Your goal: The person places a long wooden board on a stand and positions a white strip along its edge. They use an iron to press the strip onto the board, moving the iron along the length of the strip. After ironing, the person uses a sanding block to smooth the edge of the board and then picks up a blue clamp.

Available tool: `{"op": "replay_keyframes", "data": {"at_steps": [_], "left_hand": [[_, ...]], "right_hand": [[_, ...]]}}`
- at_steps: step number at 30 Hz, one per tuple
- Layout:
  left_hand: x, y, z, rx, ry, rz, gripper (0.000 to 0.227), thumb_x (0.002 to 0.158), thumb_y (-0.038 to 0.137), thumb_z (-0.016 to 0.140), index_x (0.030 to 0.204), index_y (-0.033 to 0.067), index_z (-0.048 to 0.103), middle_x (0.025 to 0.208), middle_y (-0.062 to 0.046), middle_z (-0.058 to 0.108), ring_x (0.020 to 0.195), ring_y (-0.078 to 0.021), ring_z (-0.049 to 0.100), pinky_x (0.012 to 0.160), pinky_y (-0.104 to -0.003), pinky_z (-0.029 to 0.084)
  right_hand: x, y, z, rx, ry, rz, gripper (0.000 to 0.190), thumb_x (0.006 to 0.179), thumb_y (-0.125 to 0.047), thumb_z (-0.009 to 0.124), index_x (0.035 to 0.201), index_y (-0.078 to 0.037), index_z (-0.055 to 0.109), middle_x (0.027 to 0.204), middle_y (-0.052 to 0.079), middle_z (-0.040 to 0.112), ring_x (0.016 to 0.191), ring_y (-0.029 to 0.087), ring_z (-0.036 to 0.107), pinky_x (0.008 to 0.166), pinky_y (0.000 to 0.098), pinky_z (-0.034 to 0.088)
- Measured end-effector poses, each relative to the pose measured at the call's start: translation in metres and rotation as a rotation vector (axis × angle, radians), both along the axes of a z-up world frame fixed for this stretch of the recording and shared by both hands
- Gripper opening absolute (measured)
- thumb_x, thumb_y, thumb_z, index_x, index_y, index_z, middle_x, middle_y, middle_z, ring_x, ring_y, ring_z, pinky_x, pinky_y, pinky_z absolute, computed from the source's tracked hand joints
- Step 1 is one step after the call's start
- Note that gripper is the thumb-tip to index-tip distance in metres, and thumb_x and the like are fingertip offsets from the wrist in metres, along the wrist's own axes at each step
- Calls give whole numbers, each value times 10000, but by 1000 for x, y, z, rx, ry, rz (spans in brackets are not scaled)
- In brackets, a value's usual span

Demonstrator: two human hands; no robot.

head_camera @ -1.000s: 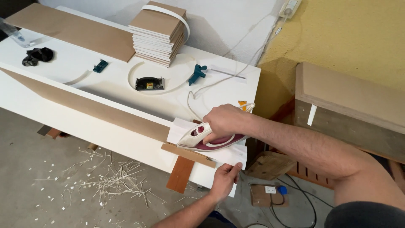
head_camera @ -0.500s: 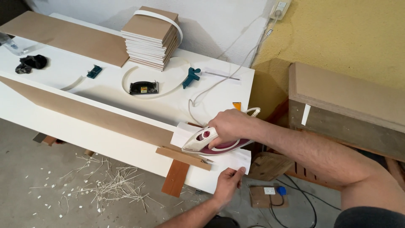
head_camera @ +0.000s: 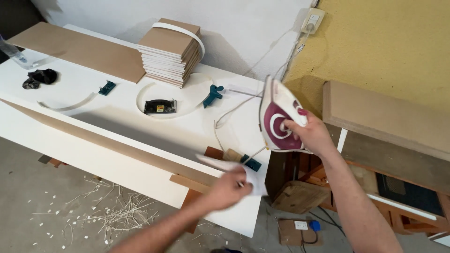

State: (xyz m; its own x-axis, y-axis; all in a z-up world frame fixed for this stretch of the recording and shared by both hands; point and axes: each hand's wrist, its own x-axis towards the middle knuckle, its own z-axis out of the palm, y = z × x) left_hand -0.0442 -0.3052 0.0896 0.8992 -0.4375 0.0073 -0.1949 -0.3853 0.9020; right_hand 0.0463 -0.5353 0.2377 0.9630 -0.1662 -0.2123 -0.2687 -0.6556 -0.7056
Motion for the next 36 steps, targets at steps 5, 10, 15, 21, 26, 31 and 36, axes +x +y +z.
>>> {"op": "replay_keyframes", "data": {"at_steps": [5, 10, 15, 21, 26, 31, 36], "left_hand": [[157, 90, 63, 641, -151, -70, 419, 902, 376, 604, 1008, 6, 771, 1038, -240, 730, 1016, -453, 708, 876, -559, 562], [293, 108, 46, 1209, -406, 15, 530, 939, 538, 453, 1249, 227, 748, 1528, -64, 546, 1526, -354, 341, 1216, -664, 126], [355, 107, -36, 191, 78, -81, 326, 906, 392, 641, 894, 78, 728, 842, -108, 726, 926, -268, 714, 874, -458, 582], [408, 138, -182, 185, 730, -151, 438, 918, 305, 621, 1242, 10, 600, 1047, -192, 709, 979, -347, 742, 834, -484, 632], [418, 112, -246, 260, 877, -208, 223, 870, 234, 621, 910, 20, 669, 947, -190, 709, 866, -337, 755, 785, -483, 651], [391, 76, -248, 157, 1091, -222, 217, 863, 280, 604, 746, 97, 588, 871, -137, 721, 833, -299, 752, 819, -432, 631], [361, 50, -188, -202, 976, -233, 354, 854, 189, 636, 1097, -68, 618, 938, -200, 715, 828, -324, 759, 753, -453, 641]], "right_hand": [[45, -50, -71, -11, -197, -39, 374, 869, -463, 795, 976, -131, 662, 588, 34, 660, 606, 198, 667, 603, 328, 500], [76, -47, -132, 115, -331, -183, 340, 895, -433, 802, 886, -123, 663, 584, 37, 642, 627, 194, 667, 650, 310, 505], [85, -30, -187, 19, -590, -284, 403, 1008, -387, 746, 1269, -92, 660, 1111, 159, 737, 1108, 324, 673, 953, 468, 527], [77, 21, -230, -97, -345, -410, 470, 939, -464, 766, 1118, -49, 636, 963, 207, 733, 990, 372, 711, 857, 491, 581], [95, 42, -280, 107, -248, -462, 396, 943, -354, 788, 1183, -86, 622, 1003, 158, 765, 902, 261, 728, 835, 416, 612], [139, 48, -363, 142, -283, -424, 439, 950, -325, 796, 1252, -63, 616, 1112, 170, 754, 1021, 254, 714, 895, 433, 607], [149, 49, -389, -128, -420, -446, 435, 892, -442, 816, 1073, -100, 617, 901, 138, 754, 888, 309, 742, 742, 428, 622]]}}
